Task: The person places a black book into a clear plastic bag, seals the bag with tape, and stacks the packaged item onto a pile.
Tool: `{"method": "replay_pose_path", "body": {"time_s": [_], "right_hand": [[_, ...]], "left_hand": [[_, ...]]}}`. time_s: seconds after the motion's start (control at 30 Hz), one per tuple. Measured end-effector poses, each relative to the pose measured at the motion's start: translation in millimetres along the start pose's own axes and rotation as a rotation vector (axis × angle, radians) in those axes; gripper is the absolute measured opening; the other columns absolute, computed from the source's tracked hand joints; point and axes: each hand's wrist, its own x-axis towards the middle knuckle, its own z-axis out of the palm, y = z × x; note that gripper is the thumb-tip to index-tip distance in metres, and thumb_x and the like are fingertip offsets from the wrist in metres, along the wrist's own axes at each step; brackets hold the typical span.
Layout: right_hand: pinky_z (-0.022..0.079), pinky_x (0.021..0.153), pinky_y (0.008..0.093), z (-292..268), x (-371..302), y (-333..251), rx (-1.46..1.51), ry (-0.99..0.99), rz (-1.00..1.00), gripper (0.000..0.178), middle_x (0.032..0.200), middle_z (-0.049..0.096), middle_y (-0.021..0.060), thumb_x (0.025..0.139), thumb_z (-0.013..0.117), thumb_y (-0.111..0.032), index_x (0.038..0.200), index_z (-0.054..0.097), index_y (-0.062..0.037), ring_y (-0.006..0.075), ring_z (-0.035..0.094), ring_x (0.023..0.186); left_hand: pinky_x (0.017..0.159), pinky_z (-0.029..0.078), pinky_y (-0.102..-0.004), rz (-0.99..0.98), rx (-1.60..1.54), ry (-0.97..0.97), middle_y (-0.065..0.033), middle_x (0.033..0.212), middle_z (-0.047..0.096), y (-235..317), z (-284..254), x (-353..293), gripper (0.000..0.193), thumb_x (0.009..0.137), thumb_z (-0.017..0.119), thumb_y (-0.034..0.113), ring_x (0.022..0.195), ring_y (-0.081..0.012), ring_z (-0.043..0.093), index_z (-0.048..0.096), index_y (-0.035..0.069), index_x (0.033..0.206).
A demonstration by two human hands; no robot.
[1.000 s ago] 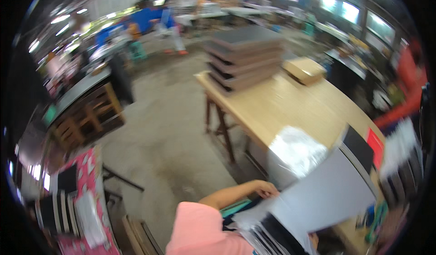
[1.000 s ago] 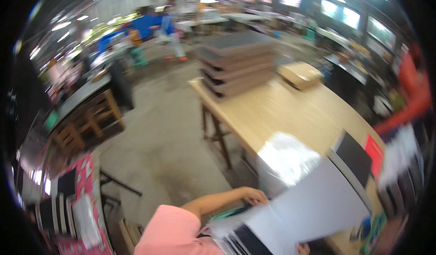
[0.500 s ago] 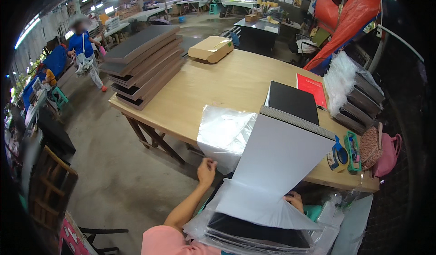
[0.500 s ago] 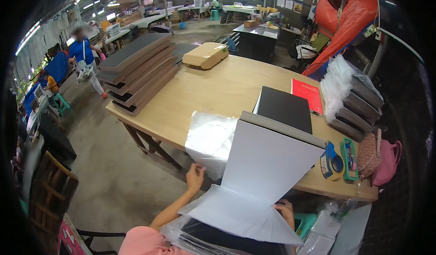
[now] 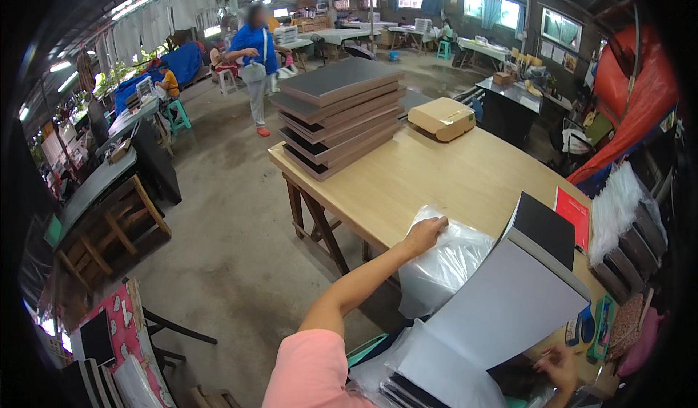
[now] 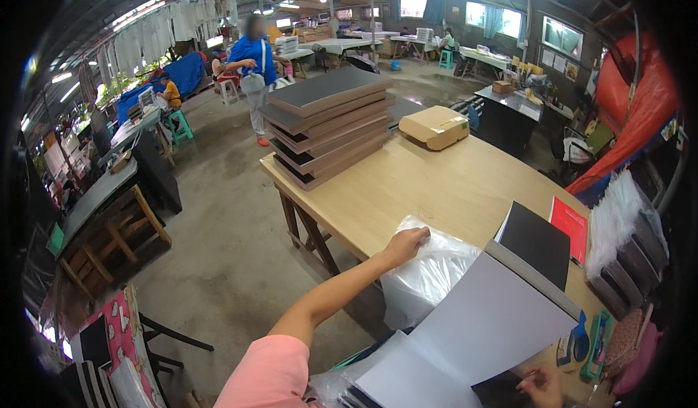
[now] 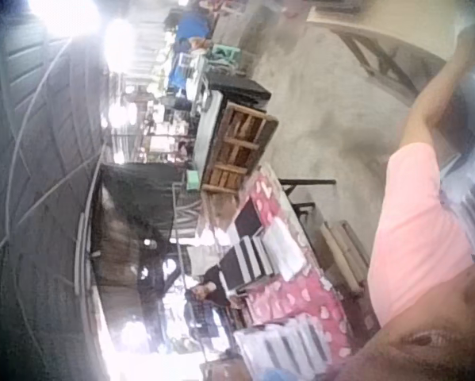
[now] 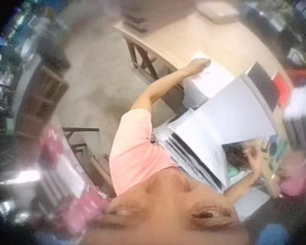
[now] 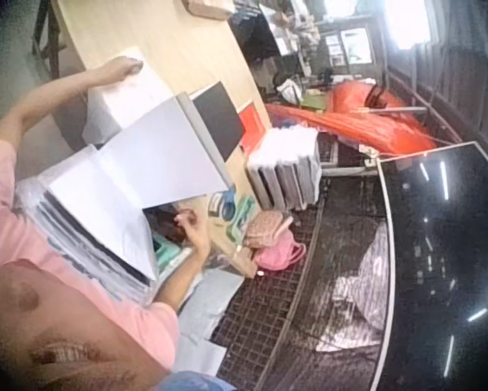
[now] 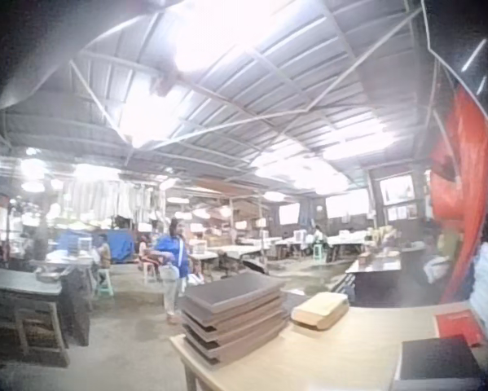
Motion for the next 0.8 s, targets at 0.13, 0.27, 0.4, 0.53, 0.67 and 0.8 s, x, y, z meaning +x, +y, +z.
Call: {"method": "replay_pose_path", "body": {"time_s": [0.13, 0.27, 0.4, 0.53, 0.67, 0.8], "right_hand": [[0.05, 0.06, 0.0263, 6.4, 41.9, -137.5, -0.4, 0.099, -0.368, 0.019, 0.069, 0.06, 0.0046, 0.07, 0.069, -0.005, 0.085, 0.06, 0.0021, 0.0126, 0.061, 0.062], [0.048, 0.063, 0.0276, 63.1, 165.3, -227.6, -0.532, -0.133, -0.639, 0.017, 0.071, 0.061, 0.0088, 0.076, 0.068, -0.013, 0.08, 0.058, 0.0004, 0.0145, 0.06, 0.066], [0.05, 0.071, 0.0364, 93.4, 265.9, -225.7, -0.87, -0.139, -0.528, 0.024, 0.084, 0.067, 0.0147, 0.074, 0.07, -0.02, 0.087, 0.063, -0.0007, 0.0288, 0.064, 0.079], [0.049, 0.079, 0.0382, 119.9, 338.8, -198.1, -1.053, -0.208, -0.603, 0.037, 0.096, 0.066, 0.0156, 0.067, 0.077, -0.022, 0.095, 0.064, -0.0021, 0.0318, 0.062, 0.093], [0.051, 0.069, 0.038, 152.1, 363.1, -196.7, -1.061, -0.261, -0.448, 0.029, 0.08, 0.067, 0.0153, 0.062, 0.078, -0.018, 0.084, 0.067, -0.0026, 0.0306, 0.065, 0.078], [0.052, 0.062, 0.0357, 135.4, 368.6, -187.7, -0.922, -0.11, -0.434, 0.017, 0.07, 0.067, 0.0138, 0.058, 0.076, -0.011, 0.072, 0.069, -0.0042, 0.0264, 0.066, 0.067]], "left_hand": [[0.062, 0.048, -0.0463, 0.084, 0.048, 0.252, -0.0156, 0.089, 0.061, 43.6, -3.9, 48.6, 0.01, 0.086, 0.048, 0.01, 0.076, -0.0365, 0.061, 0.053, 0.01, 0.094], [0.06, 0.047, -0.0453, 0.033, 0.082, 0.176, -0.0151, 0.078, 0.062, 13.6, -25.1, 72.3, 0.009, 0.089, 0.051, 0.017, 0.076, -0.0341, 0.062, 0.053, 0.009, 0.092], [0.068, 0.046, -0.041, 0.131, 0.421, 0.125, -0.0095, 0.075, 0.061, 61.6, -47.8, 93.4, 0.014, 0.088, 0.055, 0.022, 0.078, -0.029, 0.06, 0.053, 0.009, 0.088], [0.076, 0.044, -0.0366, 0.405, 0.411, 0.219, -0.0059, 0.081, 0.062, 70.5, -42.3, 103.7, 0.012, 0.087, 0.058, 0.021, 0.079, -0.0265, 0.058, 0.054, 0.009, 0.086], [0.077, 0.048, -0.0344, 0.188, -0.178, 0.172, -0.0072, 0.085, 0.063, 76.3, -38.6, 95.5, 0.022, 0.084, 0.064, 0.012, 0.084, -0.0203, 0.061, 0.053, 0.006, 0.102], [0.069, 0.052, -0.0265, -0.136, -0.706, 0.172, -0.0116, 0.082, 0.068, 82.7, -31.6, 93.9, 0.046, 0.077, 0.071, 0.005, 0.082, -0.0154, 0.066, 0.047, 0.001, 0.116]]}}
